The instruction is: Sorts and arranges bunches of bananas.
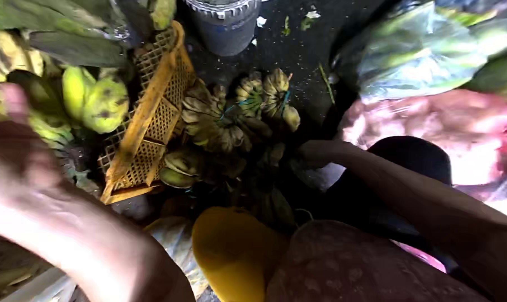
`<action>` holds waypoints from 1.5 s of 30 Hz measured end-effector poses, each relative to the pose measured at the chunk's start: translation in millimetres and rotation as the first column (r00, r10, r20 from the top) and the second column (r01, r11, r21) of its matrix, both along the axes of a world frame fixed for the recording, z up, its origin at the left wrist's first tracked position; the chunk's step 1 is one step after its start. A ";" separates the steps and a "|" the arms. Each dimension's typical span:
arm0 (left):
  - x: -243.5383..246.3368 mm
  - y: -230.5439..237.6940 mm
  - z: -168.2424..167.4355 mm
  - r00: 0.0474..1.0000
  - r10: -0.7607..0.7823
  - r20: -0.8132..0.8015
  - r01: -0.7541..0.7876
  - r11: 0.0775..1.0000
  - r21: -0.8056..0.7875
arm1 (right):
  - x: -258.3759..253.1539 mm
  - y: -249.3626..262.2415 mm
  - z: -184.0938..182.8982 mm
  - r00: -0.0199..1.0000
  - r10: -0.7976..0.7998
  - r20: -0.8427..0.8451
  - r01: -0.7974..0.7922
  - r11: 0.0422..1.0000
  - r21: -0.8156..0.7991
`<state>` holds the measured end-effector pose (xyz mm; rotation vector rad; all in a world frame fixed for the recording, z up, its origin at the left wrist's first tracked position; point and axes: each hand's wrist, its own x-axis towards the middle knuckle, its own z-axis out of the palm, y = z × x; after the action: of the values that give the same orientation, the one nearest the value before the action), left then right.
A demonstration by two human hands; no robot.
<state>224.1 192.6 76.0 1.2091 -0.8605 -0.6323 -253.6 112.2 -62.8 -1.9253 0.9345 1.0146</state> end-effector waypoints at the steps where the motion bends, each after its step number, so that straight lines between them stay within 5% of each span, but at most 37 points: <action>1: -47.7 -5.3 9.8 0.973 -0.162 0.165 0.141 0.981 0.134 | 3.0 4.5 -6.0 0.999 -0.026 0.024 0.025 0.999 0.039; 3: -133.3 -16.7 7.5 0.754 -0.550 0.359 0.395 0.817 0.420 | 11.4 15.3 -10.6 0.990 -0.142 0.029 0.137 0.983 0.125; 5: -192.7 -31.1 -20.0 0.345 -0.893 0.288 0.491 0.433 0.756 | 16.0 25.0 -18.8 0.958 -0.287 0.009 0.282 0.946 0.160; 7: -234.7 -39.8 -63.1 0.012 -0.996 0.089 0.360 0.087 0.929 | 19.4 38.7 -28.9 0.888 -0.457 -0.040 0.457 0.870 0.186; 11: -270.3 -39.8 -130.6 -0.158 -0.987 -0.040 0.053 -0.049 0.997 | 24.5 66.4 -68.0 0.671 -0.741 0.028 0.722 0.662 0.198; 13: -275.8 -26.9 -151.4 -0.235 -0.966 -0.106 -0.044 -0.099 0.994 | 33.5 71.2 -83.2 0.647 -0.762 0.025 0.742 0.637 0.212; 17: -284.3 -8.2 -147.1 -0.177 -0.943 -0.283 -0.129 -0.263 0.956 | 47.6 79.9 -120.9 0.616 -0.787 0.027 0.765 0.606 0.218; 20: -287.9 -1.8 -145.9 -0.264 -0.933 -0.245 -0.103 -0.225 0.969 | 43.1 90.7 -122.9 0.468 -0.882 0.052 0.854 0.466 0.230; 22: -284.6 -0.7 -141.1 -0.204 -0.951 -0.231 -0.003 -0.235 0.972 | 35.2 82.5 -86.9 0.415 -0.910 0.013 0.872 0.402 0.277; 26: -263.4 -5.8 -116.5 -0.031 -0.974 -0.224 0.320 -0.222 0.921 | 17.3 51.6 -17.8 0.481 -0.873 0.079 0.854 0.487 0.183; 31: -238.8 -29.4 -85.4 0.102 -0.990 -0.096 0.652 -0.006 0.758 | -18.2 13.0 67.5 0.450 -0.813 0.368 0.859 0.507 0.071; 33: -234.6 -30.2 -58.4 0.216 -0.972 -0.092 0.650 0.073 0.756 | -17.7 1.0 114.0 0.471 -0.743 0.477 0.827 0.560 0.056; 35: -232.6 -30.9 -28.7 0.356 -0.934 -0.012 0.594 0.216 0.775 | -12.5 -11.0 150.9 0.373 -0.742 0.557 0.839 0.526 0.138; 39: -218.3 -43.5 -32.0 0.471 -0.851 0.233 0.642 0.512 0.571 | -13.8 -29.5 175.3 0.236 -0.659 0.714 0.767 0.577 0.280; 45: -206.0 -38.2 -27.0 0.606 -0.739 0.293 0.604 0.668 0.435 | -1.9 -27.1 204.3 0.274 -0.482 0.832 0.678 0.711 0.188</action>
<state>18.1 154.4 48.9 1.3015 -1.7283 -1.1624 -255.5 85.2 141.5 -1.6401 1.0108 -0.5259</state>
